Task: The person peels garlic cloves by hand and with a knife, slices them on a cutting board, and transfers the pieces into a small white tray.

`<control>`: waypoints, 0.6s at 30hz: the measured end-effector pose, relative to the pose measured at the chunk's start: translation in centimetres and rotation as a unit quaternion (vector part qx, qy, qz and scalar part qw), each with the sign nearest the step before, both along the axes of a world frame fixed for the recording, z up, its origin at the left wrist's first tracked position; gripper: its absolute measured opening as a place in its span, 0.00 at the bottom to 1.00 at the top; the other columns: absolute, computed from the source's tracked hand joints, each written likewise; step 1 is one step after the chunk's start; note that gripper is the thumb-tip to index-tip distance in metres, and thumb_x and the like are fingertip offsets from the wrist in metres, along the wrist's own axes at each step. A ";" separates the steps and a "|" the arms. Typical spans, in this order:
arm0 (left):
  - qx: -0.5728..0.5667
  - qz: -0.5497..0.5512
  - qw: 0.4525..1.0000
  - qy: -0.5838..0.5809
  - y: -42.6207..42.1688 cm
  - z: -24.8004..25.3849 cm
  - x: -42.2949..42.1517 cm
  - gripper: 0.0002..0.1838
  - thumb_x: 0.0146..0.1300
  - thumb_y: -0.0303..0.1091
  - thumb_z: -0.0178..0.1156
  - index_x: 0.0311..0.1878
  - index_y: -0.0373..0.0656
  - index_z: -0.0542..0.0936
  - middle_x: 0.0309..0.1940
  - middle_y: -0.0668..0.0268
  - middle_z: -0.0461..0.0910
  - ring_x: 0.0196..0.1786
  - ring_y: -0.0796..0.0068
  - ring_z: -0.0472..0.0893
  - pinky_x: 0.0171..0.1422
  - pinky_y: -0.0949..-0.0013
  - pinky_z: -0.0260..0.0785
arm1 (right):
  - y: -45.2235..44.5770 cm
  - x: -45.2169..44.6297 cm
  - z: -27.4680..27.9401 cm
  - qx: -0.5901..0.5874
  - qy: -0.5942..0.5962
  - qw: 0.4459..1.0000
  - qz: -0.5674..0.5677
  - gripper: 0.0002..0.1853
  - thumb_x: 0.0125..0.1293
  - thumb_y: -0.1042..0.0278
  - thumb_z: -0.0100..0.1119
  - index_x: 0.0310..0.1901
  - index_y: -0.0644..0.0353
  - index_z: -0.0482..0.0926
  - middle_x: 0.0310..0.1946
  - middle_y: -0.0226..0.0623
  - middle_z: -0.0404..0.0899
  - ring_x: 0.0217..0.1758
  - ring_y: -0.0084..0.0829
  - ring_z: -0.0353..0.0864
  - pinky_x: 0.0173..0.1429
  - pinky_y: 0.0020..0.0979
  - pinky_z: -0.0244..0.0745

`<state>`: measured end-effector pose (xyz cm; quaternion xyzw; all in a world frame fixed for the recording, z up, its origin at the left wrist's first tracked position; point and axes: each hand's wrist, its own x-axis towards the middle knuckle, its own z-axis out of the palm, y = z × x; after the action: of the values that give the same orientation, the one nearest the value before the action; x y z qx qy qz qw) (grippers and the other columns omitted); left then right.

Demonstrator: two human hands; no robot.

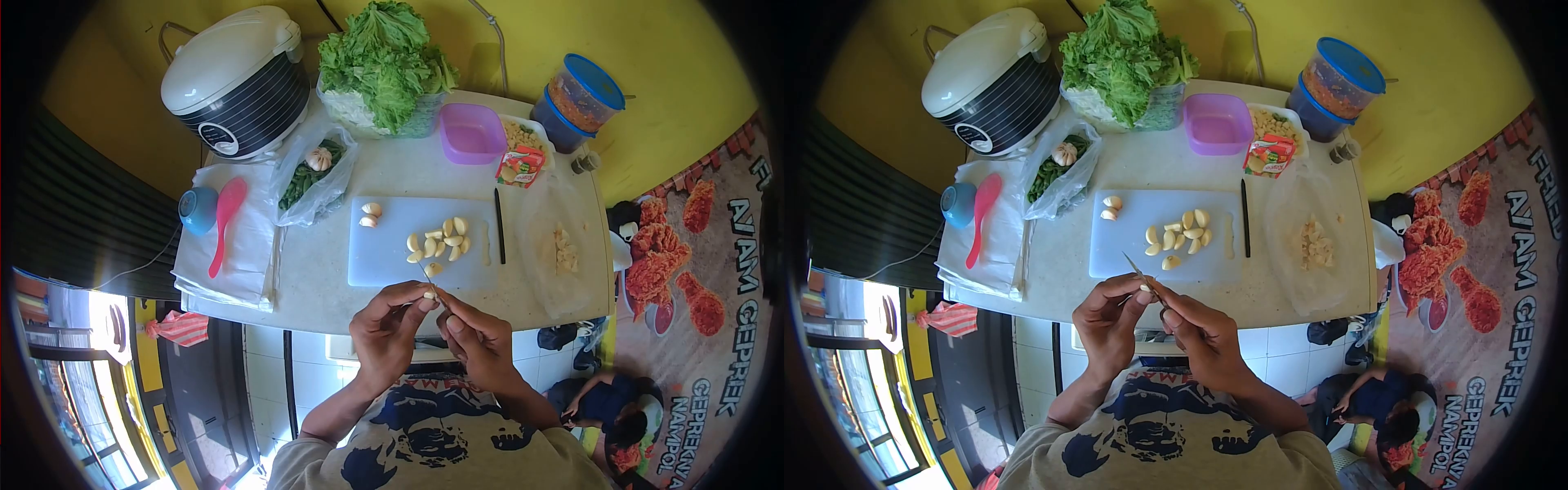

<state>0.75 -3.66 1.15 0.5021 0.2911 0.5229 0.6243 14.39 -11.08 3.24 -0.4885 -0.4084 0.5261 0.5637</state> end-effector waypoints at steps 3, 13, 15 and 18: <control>-0.022 -0.015 1.000 -0.009 0.1 0.2 -0.1 0.10 0.68 0.15 0.63 0.52 0.30 0.82 0.49 0.55 0.85 0.52 0.69 0.86 0.62 0.64 0.80 | 0.1 0.4 0.4 -0.052 0.059 0.997 0.015 0.22 0.82 0.67 0.49 0.74 0.59 0.70 0.33 0.24 0.72 0.29 0.12 0.61 0.34 0.17 0.60; -0.016 0.003 1.000 -0.006 0.1 -0.4 0.0 0.10 0.68 0.15 0.63 0.52 0.30 0.82 0.48 0.57 0.85 0.51 0.71 0.85 0.60 0.66 0.79 | 0.2 -0.2 -0.3 0.027 -0.082 0.996 -0.006 0.23 0.80 0.72 0.51 0.73 0.62 0.71 0.33 0.28 0.72 0.35 0.19 0.67 0.44 0.23 0.67; 0.022 -0.003 1.000 0.000 0.1 -0.8 -0.2 0.12 0.67 0.15 0.64 0.54 0.31 0.82 0.52 0.57 0.83 0.55 0.71 0.84 0.60 0.69 0.80 | 0.3 -0.2 -0.5 0.037 -0.093 0.995 -0.005 0.23 0.80 0.73 0.51 0.73 0.62 0.71 0.34 0.29 0.73 0.36 0.19 0.68 0.45 0.24 0.68; 0.039 0.009 0.999 0.014 0.1 -0.5 -0.1 0.12 0.67 0.16 0.65 0.53 0.31 0.83 0.51 0.57 0.84 0.54 0.71 0.84 0.60 0.69 0.80 | 0.2 -0.2 -0.4 0.056 -0.089 0.994 -0.011 0.23 0.80 0.72 0.50 0.74 0.61 0.70 0.34 0.28 0.73 0.34 0.17 0.66 0.42 0.21 0.66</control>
<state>0.62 -3.57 0.64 0.5307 0.2833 0.5323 0.5956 14.15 -10.86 2.81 -0.5056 -0.4804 0.4507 0.5572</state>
